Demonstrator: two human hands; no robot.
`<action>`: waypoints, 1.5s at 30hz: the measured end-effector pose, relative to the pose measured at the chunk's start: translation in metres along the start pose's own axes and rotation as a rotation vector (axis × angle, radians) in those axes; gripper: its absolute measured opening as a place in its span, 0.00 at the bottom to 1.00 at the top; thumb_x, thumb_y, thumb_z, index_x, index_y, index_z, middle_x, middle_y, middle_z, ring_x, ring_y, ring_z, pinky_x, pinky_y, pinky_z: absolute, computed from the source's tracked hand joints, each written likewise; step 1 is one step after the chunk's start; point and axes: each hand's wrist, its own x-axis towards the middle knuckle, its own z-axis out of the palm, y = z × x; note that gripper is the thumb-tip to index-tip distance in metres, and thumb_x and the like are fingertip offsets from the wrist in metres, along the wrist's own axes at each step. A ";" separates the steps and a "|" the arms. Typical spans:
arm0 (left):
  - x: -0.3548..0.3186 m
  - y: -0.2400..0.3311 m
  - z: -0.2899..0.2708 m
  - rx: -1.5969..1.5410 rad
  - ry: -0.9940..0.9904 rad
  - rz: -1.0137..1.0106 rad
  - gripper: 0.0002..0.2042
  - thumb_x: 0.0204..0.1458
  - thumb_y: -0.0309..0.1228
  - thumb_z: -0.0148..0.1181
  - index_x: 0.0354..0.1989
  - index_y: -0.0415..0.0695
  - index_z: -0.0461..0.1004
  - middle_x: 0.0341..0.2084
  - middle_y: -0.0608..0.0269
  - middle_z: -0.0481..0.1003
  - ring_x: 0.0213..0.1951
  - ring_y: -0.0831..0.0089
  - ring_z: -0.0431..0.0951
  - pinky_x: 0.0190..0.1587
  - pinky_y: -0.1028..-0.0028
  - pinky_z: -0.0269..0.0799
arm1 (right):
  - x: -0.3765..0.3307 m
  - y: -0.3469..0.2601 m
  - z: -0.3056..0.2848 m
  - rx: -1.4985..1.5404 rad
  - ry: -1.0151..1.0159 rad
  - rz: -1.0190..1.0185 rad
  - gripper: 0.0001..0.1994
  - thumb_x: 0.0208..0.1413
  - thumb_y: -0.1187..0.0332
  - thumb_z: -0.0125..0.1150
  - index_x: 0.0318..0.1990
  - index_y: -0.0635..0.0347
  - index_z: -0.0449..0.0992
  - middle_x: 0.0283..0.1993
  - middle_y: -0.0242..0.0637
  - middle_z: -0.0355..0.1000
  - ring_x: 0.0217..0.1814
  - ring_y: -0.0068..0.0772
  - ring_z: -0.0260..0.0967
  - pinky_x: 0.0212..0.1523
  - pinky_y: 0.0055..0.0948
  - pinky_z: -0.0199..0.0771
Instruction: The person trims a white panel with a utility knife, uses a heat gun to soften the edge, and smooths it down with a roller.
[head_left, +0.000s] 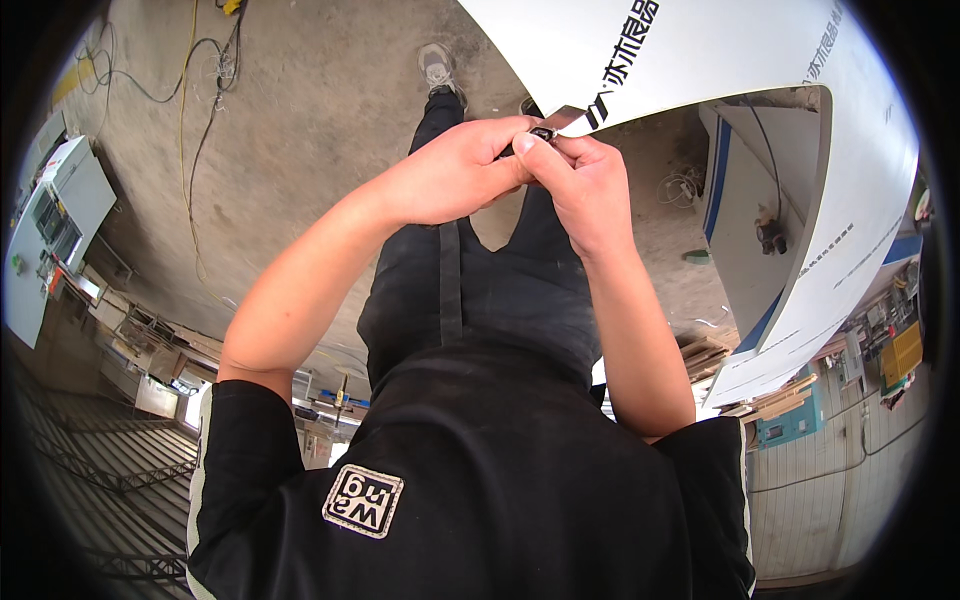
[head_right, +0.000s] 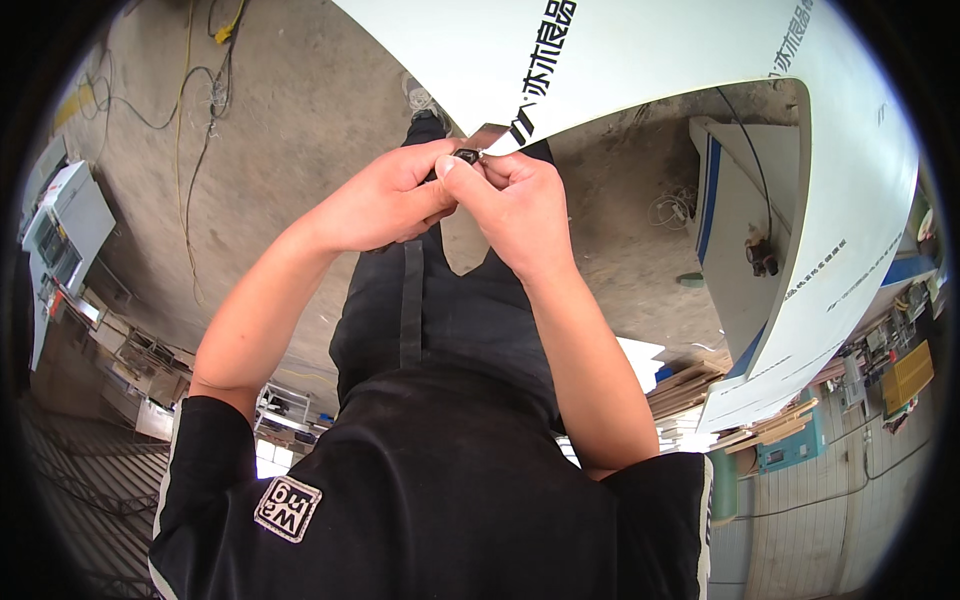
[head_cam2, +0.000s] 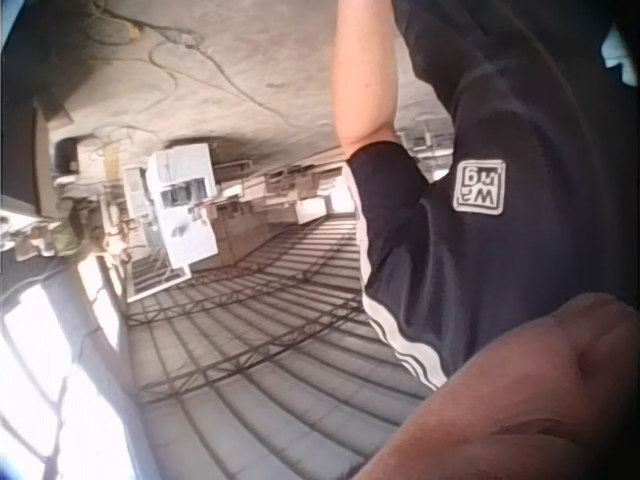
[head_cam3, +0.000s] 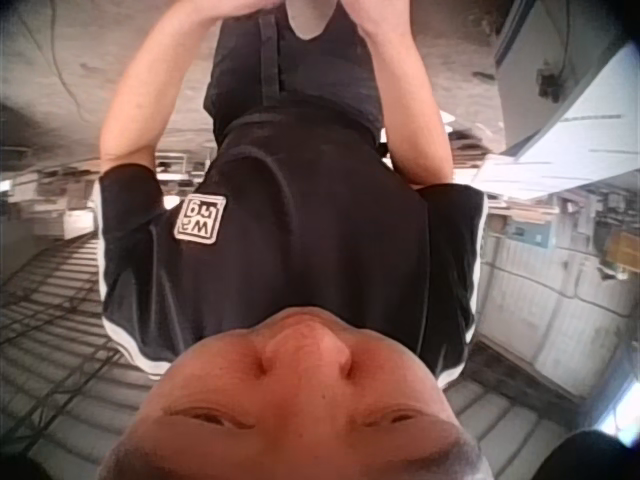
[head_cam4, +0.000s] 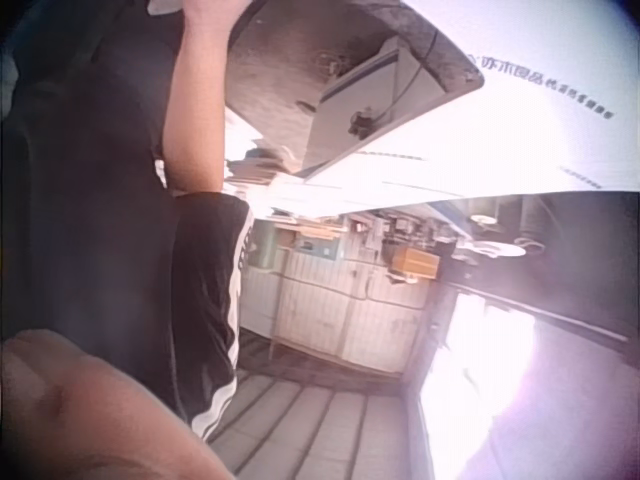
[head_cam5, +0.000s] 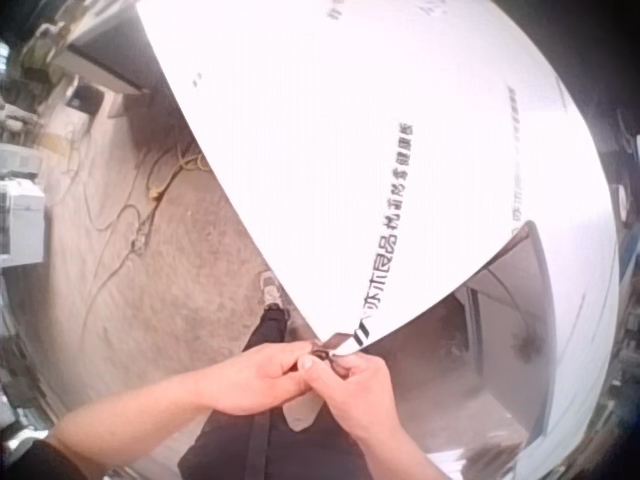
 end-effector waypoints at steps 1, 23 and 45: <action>-0.001 0.001 0.001 -0.012 0.009 0.010 0.11 0.69 0.35 0.56 0.51 0.40 0.75 0.27 0.74 0.70 0.27 0.85 0.64 0.30 0.78 0.64 | 0.000 -0.001 -0.001 -0.001 -0.009 0.007 0.13 0.62 0.64 0.71 0.38 0.69 0.84 0.32 0.24 0.76 0.34 0.11 0.67 0.37 0.18 0.68; 0.013 -0.047 0.089 -0.107 0.213 0.235 0.19 0.67 0.42 0.59 0.57 0.40 0.72 0.35 0.59 0.78 0.39 0.70 0.76 0.47 0.68 0.73 | -0.020 0.005 -0.064 0.170 -0.037 -0.164 0.09 0.64 0.70 0.69 0.44 0.70 0.84 0.35 0.34 0.80 0.44 0.21 0.76 0.49 0.24 0.76; -0.137 -0.084 0.170 -0.334 0.650 0.404 0.11 0.70 0.37 0.57 0.51 0.44 0.71 0.22 0.72 0.67 0.19 0.82 0.65 0.22 0.75 0.64 | -0.014 0.053 -0.212 -0.940 -0.054 -0.499 0.31 0.65 0.47 0.62 0.66 0.61 0.74 0.62 0.56 0.77 0.65 0.54 0.75 0.66 0.43 0.72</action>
